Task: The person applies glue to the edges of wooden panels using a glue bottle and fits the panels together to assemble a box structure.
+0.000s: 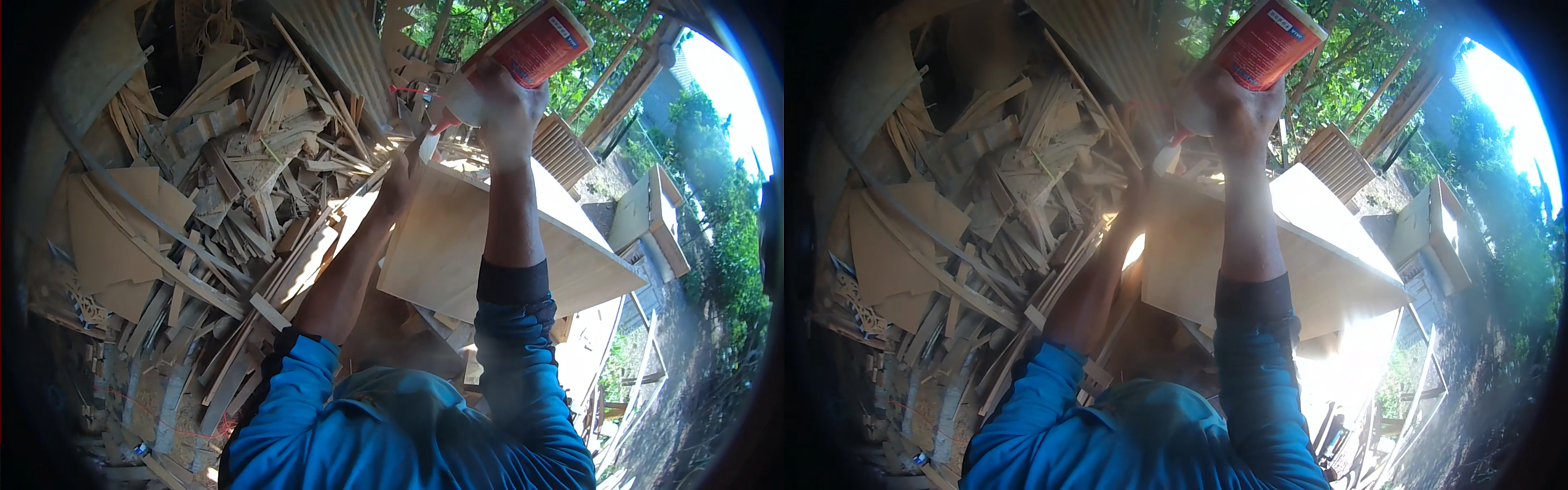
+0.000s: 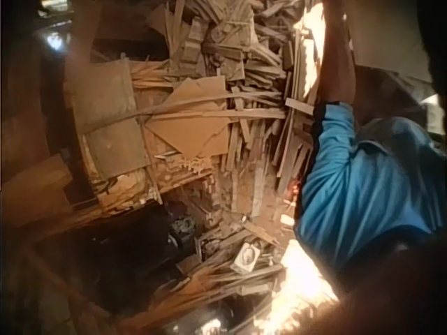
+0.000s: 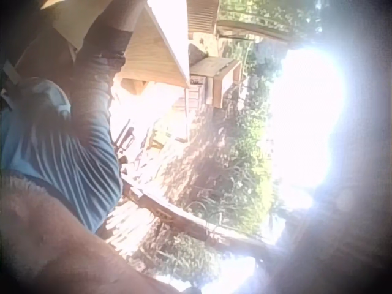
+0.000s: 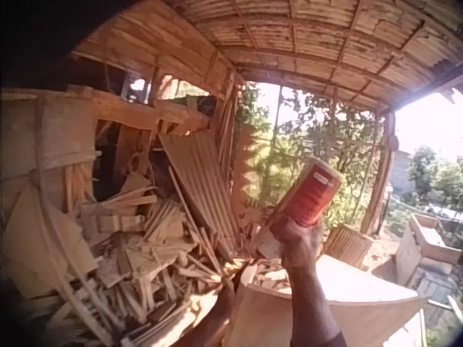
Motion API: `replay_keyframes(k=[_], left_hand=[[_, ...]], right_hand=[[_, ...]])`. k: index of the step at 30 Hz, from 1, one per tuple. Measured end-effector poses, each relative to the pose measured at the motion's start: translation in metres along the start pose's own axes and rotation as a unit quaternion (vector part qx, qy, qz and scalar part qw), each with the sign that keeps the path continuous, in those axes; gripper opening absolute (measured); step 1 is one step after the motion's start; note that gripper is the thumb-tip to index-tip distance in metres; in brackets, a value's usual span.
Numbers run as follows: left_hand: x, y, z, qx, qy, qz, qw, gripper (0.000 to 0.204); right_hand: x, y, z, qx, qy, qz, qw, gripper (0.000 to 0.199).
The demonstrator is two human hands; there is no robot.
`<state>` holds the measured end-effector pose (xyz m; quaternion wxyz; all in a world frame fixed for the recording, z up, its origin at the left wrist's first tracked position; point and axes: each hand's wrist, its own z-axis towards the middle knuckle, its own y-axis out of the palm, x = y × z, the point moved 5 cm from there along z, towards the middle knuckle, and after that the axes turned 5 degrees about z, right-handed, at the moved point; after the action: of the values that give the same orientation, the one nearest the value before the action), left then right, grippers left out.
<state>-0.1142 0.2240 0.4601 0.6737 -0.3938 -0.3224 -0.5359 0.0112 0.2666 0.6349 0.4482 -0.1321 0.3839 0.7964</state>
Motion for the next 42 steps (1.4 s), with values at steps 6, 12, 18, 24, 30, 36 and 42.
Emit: replay_keyframes(k=[6,12,18,24,30,36,42], left_hand=[[0.005,-0.011,0.012,-0.029,-0.038,-0.27,0.962,0.082],[0.008,-0.004,0.01,0.02,-0.11,-0.213,0.971,0.075],[-0.012,-0.004,0.017,0.089,-0.034,-0.145,0.985,0.045],[-0.028,-0.002,0.019,0.115,0.025,-0.069,0.991,0.049],[-0.013,-0.01,0.013,0.1,-0.01,-0.062,0.993,0.054],[0.016,-0.015,0.006,0.02,-0.118,-0.016,0.993,0.051],[0.011,-0.01,0.006,0.054,-0.063,-0.181,0.98,0.044]], right_hand=[[-0.011,0.013,-0.012,-0.031,-0.023,-0.027,0.999,0.042],[-0.017,0.017,-0.012,-0.04,-0.066,-0.077,0.994,0.035],[-0.018,0.022,-0.011,-0.012,-0.062,-0.078,0.995,0.034],[-0.024,0.025,-0.015,0.02,-0.054,-0.143,0.988,0.022],[-0.021,0.026,-0.016,0.041,-0.05,-0.175,0.983,0.022],[-0.023,0.024,-0.015,0.063,-0.054,-0.171,0.982,0.023],[-0.03,0.025,-0.013,0.066,-0.066,-0.2,0.975,0.023]])
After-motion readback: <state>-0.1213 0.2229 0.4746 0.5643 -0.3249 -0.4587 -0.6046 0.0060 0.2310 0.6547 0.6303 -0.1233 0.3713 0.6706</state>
